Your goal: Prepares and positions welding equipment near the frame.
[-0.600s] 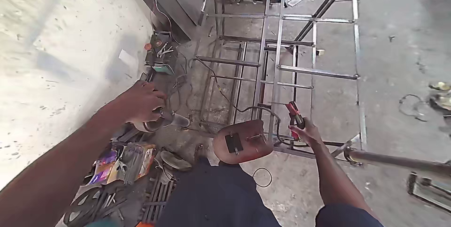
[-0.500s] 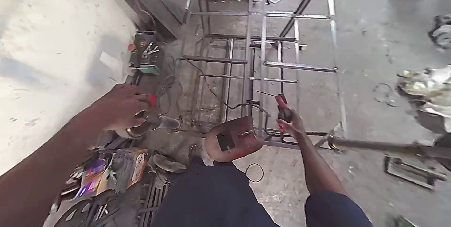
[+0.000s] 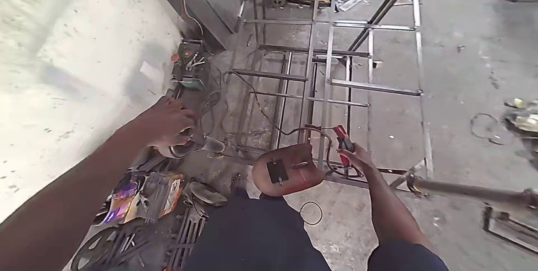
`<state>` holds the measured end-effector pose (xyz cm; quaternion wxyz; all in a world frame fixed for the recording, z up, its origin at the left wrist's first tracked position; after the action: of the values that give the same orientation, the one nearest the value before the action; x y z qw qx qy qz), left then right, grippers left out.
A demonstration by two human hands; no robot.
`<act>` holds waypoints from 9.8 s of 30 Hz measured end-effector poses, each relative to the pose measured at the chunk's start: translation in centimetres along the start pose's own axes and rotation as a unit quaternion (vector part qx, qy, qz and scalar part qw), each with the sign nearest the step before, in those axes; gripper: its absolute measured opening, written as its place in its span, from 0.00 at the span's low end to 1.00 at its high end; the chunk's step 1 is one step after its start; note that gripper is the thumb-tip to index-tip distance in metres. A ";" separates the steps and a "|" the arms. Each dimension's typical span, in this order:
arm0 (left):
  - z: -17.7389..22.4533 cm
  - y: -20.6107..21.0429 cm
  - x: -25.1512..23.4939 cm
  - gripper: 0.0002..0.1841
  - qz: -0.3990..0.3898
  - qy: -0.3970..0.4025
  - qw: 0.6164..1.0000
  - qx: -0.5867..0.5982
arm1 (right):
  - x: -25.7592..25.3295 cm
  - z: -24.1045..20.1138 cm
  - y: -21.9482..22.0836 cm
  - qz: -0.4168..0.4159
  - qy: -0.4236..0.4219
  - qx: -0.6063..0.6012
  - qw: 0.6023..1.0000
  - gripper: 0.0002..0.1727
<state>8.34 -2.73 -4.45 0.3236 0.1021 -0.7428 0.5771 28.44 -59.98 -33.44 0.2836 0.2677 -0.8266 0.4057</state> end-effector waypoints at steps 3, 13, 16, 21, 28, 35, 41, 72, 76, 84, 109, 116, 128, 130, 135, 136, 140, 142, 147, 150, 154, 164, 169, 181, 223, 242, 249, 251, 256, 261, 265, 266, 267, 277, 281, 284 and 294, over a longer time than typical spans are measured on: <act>-0.3 0.6 -0.1 0.13 -0.043 -0.024 0.999 -0.003 | -0.8 0.9 0.0 0.007 -0.007 -0.006 1.000 0.41; -0.3 0.6 0.0 0.13 -0.068 -0.042 0.997 -0.008 | 0.4 -1.8 -0.8 0.005 -0.051 0.183 0.982 0.46; -0.4 0.5 -0.1 0.12 -0.066 -0.045 0.997 -0.007 | -0.1 -1.1 -1.0 0.009 -0.049 0.156 0.987 0.45; -0.7 0.9 -0.2 0.13 -0.055 -0.050 0.997 -0.009 | -0.1 -0.2 -1.1 0.016 -0.038 0.143 0.989 0.46; -0.4 0.8 -0.2 0.13 -0.050 -0.043 0.998 -0.016 | 0.6 0.2 -1.4 0.023 -0.018 0.117 0.993 0.46; -0.3 0.2 -0.1 0.11 -0.038 -0.045 0.998 0.006 | 2.5 -1.4 -1.1 0.018 0.026 0.073 0.997 0.43; -0.1 0.1 -0.2 0.15 -0.061 -0.036 0.997 -0.013 | 11.1 -11.6 -7.4 0.209 -0.206 -0.181 0.939 0.46; 1.2 -1.7 1.2 0.16 0.048 -0.007 0.998 -0.047 | 38.5 -31.0 29.9 0.083 -0.290 -0.635 0.711 0.57; 1.1 -1.5 1.1 0.18 0.039 -0.011 0.998 -0.046 | 38.3 -30.0 32.9 0.084 -0.265 -0.575 0.769 0.53; 0.6 -1.6 0.8 0.16 0.030 -0.020 0.999 -0.010 | 37.3 -29.0 34.9 0.079 -0.220 -0.555 0.798 0.53; 0.0 -1.2 -0.2 0.17 0.004 -0.011 1.000 -0.005 | 35.4 -28.3 37.8 0.083 -0.170 -0.475 0.859 0.47; 0.7 -1.6 0.1 0.17 0.006 -0.007 0.999 -0.041 | 35.2 -28.5 38.5 0.066 -0.165 -0.464 0.868 0.45; 1.2 -1.9 -0.2 0.18 -0.022 -0.016 0.997 -0.075 | 34.4 -27.9 38.8 0.057 -0.134 -0.418 0.897 0.45; 1.3 -1.9 0.0 0.19 -0.026 -0.017 0.997 -0.075 | 34.2 -27.9 39.1 0.049 -0.132 -0.418 0.897 0.45; 1.1 -1.8 -0.1 0.19 -0.024 -0.016 0.997 -0.072 | 34.0 -27.8 39.1 0.051 -0.134 -0.402 0.904 0.45; 1.0 -1.8 0.0 0.19 -0.024 -0.016 0.997 -0.071 | 34.0 -27.9 39.0 0.052 -0.135 -0.397 0.907 0.45; 1.2 -1.9 0.2 0.19 -0.018 -0.012 0.998 -0.066 | 33.6 -27.8 39.1 0.054 -0.137 -0.384 0.911 0.45; 1.1 -1.9 0.1 0.19 -0.020 -0.017 0.997 -0.073 | 33.3 -27.8 39.3 0.056 -0.134 -0.383 0.912 0.47; 0.7 -1.5 -0.5 0.18 -0.026 -0.019 0.997 -0.068 | 32.6 -27.9 39.4 0.062 -0.137 -0.372 0.916 0.47; 0.5 -1.4 -0.5 0.17 -0.017 -0.014 0.998 -0.057 | 32.5 -27.9 39.2 0.068 -0.131 -0.361 0.921 0.49; 0.4 -1.4 -0.4 0.18 -0.007 -0.012 0.999 -0.053 | 32.6 -28.0 39.1 0.065 -0.128 -0.363 0.921 0.48; 0.8 -1.7 -0.1 0.17 -0.007 -0.011 0.998 -0.057 | 32.6 -28.2 39.2 0.061 -0.128 -0.362 0.921 0.48; 0.7 -1.7 0.2 0.17 0.000 -0.009 0.999 -0.036 | 32.3 -28.4 39.7 0.067 -0.135 -0.371 0.916 0.47; 0.9 -2.0 0.6 0.19 0.004 -0.025 0.999 -0.033 | 32.1 -28.8 40.3 0.080 -0.161 -0.381 0.907 0.45; 0.1 -1.2 -0.6 0.16 -0.013 -0.009 0.999 -0.034 | 31.8 -28.4 39.1 0.067 -0.111 -0.297 0.946 0.49; 1.5 -0.6 -0.6 0.25 -0.039 -0.035 0.994 -0.100 | 31.9 -27.9 39.0 0.073 -0.127 -0.313 0.939 0.50; 2.0 -1.0 -0.5 0.23 -0.015 -0.038 0.995 -0.093 | 32.3 -28.0 38.7 0.078 -0.125 -0.307 0.940 0.48; 1.9 -0.9 -0.5 0.23 -0.016 -0.042 0.994 -0.097 | 32.3 -28.0 38.8 0.075 -0.124 -0.311 0.939 0.48; 2.0 -1.1 -0.3 0.22 -0.028 -0.049 0.994 -0.094 | 32.2 -27.9 38.9 0.070 -0.115 -0.303 0.943 0.49; 2.3 -1.2 -0.2 0.21 -0.029 -0.052 0.993 -0.105 | 32.2 -27.9 38.9 0.068 -0.117 -0.302 0.944 0.49; 2.4 -1.3 0.1 0.21 -0.017 -0.053 0.992 -0.114 | 31.9 -27.9 39.2 0.062 -0.127 -0.320 0.937 0.47; 2.3 -1.3 0.0 0.22 -0.017 -0.053 0.992 -0.115 | 31.9 -28.0 39.2 0.063 -0.127 -0.319 0.937 0.46; 2.3 -1.3 0.0 0.22 -0.015 -0.053 0.992 -0.116 | 31.8 -28.0 39.2 0.063 -0.127 -0.317 0.938 0.46; 2.6 -1.5 0.2 0.21 -0.006 -0.049 0.992 -0.116 | 31.6 -28.0 39.2 0.061 -0.125 -0.311 0.940 0.47; 2.6 -1.5 0.2 0.22 -0.010 -0.052 0.992 -0.113 | 31.7 -28.1 39.0 0.061 -0.123 -0.305 0.942 0.46; 2.7 -1.5 0.2 0.22 -0.010 -0.054 0.992 -0.112 | 31.8 -28.1 38.9 0.065 -0.121 -0.300 0.944 0.46; 2.6 -1.3 0.1 0.23 0.001 -0.058 0.993 -0.107 | 31.6 -28.3 38.9 0.066 -0.135 -0.304 0.941 0.46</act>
<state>8.02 -5.48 -3.63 0.2885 0.0989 -0.8181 0.4876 -12.64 -22.87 -17.51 0.2097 0.1657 -0.9570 0.1127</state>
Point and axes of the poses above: each hand's wrist, its own x-axis away from the middle knuckle, its own y-axis out of the palm, z = x × y, the point moved 10 cm from there along -x, towards the middle knuckle, and after that the axes turned 10 degrees about -z, right-handed, at the moved point
